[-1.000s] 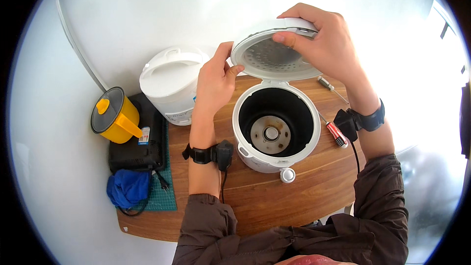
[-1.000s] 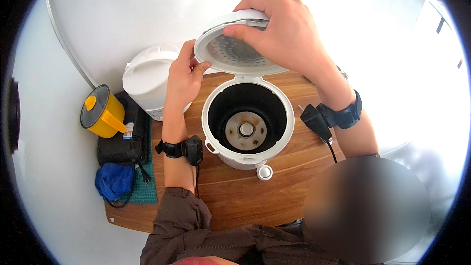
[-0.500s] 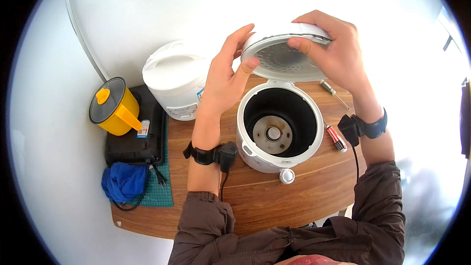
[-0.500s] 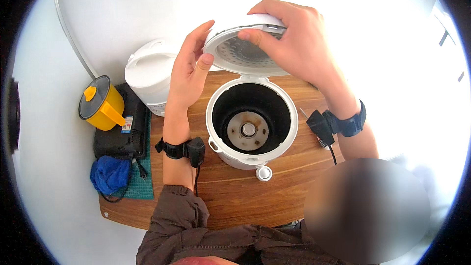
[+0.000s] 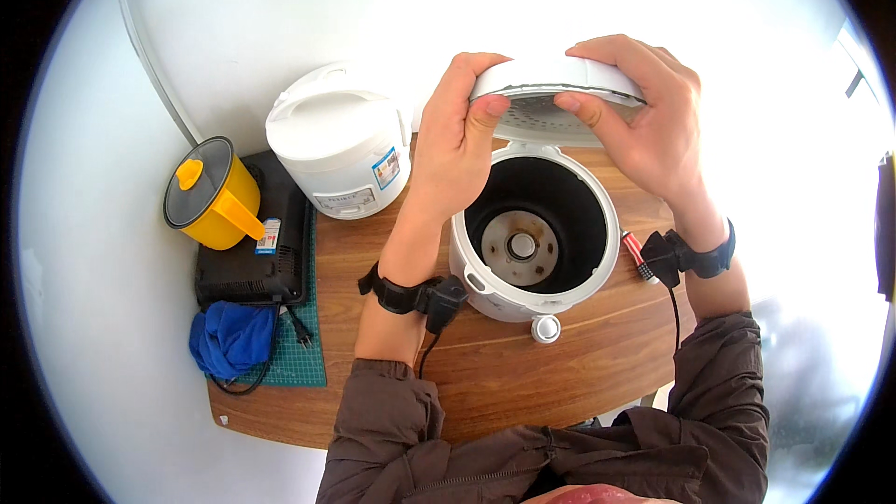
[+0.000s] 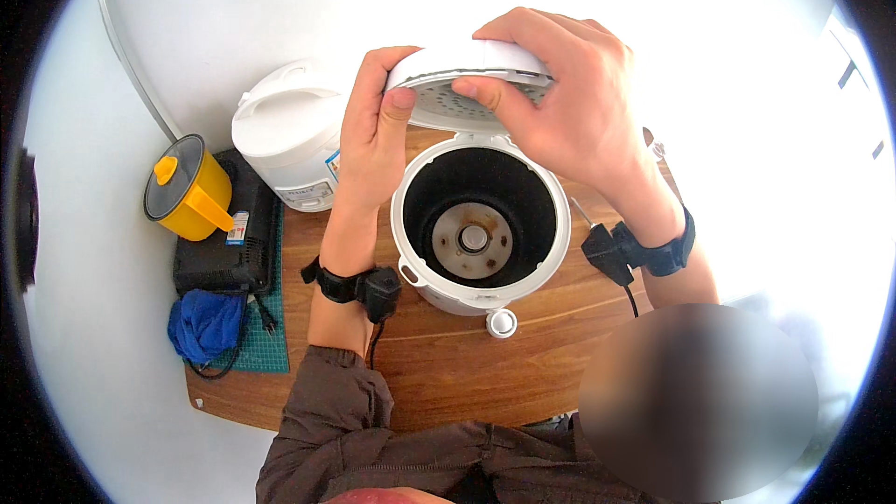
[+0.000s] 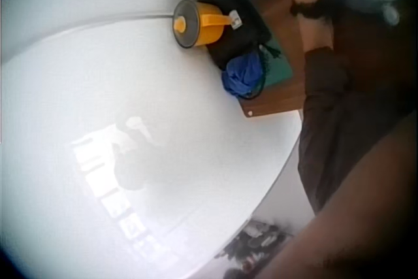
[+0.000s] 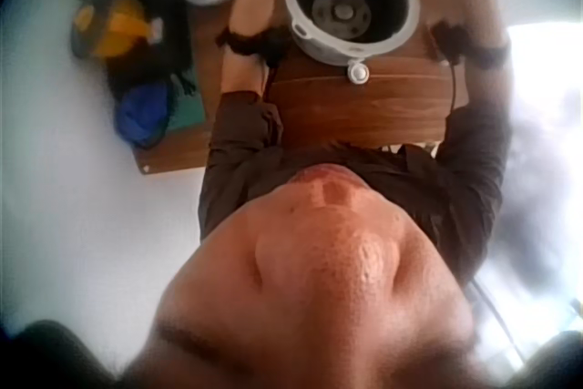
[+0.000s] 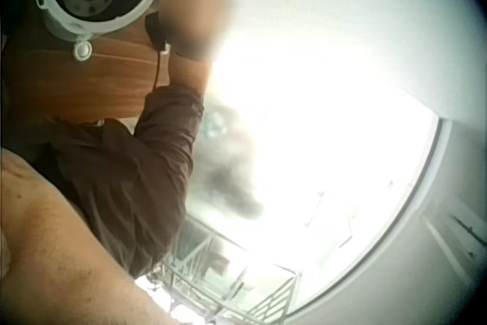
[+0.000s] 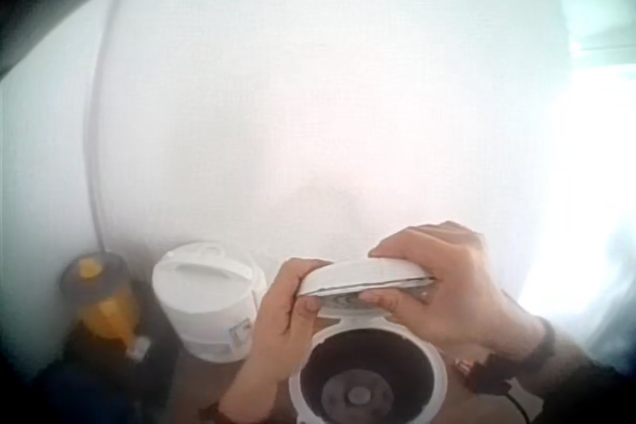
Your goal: The person disassembles a white rice cooker using a screwdriver, removes the lid and inner pot, and inspects the interior components. They then reassemble the cooker by placing the inner pot and lid back in place.
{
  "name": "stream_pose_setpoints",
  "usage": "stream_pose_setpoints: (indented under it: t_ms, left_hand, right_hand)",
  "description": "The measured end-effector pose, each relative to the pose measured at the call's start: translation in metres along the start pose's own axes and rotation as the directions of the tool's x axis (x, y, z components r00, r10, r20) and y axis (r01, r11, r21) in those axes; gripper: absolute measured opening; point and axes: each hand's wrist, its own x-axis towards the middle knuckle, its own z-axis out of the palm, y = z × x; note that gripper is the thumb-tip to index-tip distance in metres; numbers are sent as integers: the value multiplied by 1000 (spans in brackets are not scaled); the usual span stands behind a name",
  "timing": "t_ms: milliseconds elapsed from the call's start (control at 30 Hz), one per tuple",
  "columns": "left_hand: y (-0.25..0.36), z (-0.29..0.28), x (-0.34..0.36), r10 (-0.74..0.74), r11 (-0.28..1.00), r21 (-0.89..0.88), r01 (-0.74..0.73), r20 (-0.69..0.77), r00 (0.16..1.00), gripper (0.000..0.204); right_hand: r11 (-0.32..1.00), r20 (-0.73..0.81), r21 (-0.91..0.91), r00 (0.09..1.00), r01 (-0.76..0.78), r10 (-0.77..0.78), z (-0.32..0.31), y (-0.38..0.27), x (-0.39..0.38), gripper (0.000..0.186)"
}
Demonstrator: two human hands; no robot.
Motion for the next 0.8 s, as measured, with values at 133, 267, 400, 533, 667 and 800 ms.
stream_pose_setpoints:
  t_ms: [133,267,400,533,667,800]
  left_hand:
    - [2,2,-3,-13,1000,-24,12,-30,999,40]
    - [3,4,-2,-17,993,-113,15,-15,1000,41]
    - [8,2,-2,-4,989,-146,8,25,1000,43]
    - [4,5,-4,31,993,-109,-32,-14,999,42]
    - [6,9,-4,51,997,-56,-54,-64,997,39]
    - [8,11,-4,51,998,-34,-54,-87,995,36]
  right_hand:
    - [999,-26,-19,999,28,-28,1,-3,0,27]
    - [999,2,24,1000,-26,26,0,-2,-1,26]
    - [1000,3,-6,1000,23,-23,0,-12,-4,25]
    - [999,13,-39,1000,11,-11,-2,-14,-7,25]
    - [995,-11,-89,999,49,-50,-1,-15,-7,25]
    - [990,-28,-118,996,79,-83,-2,-15,-7,24]
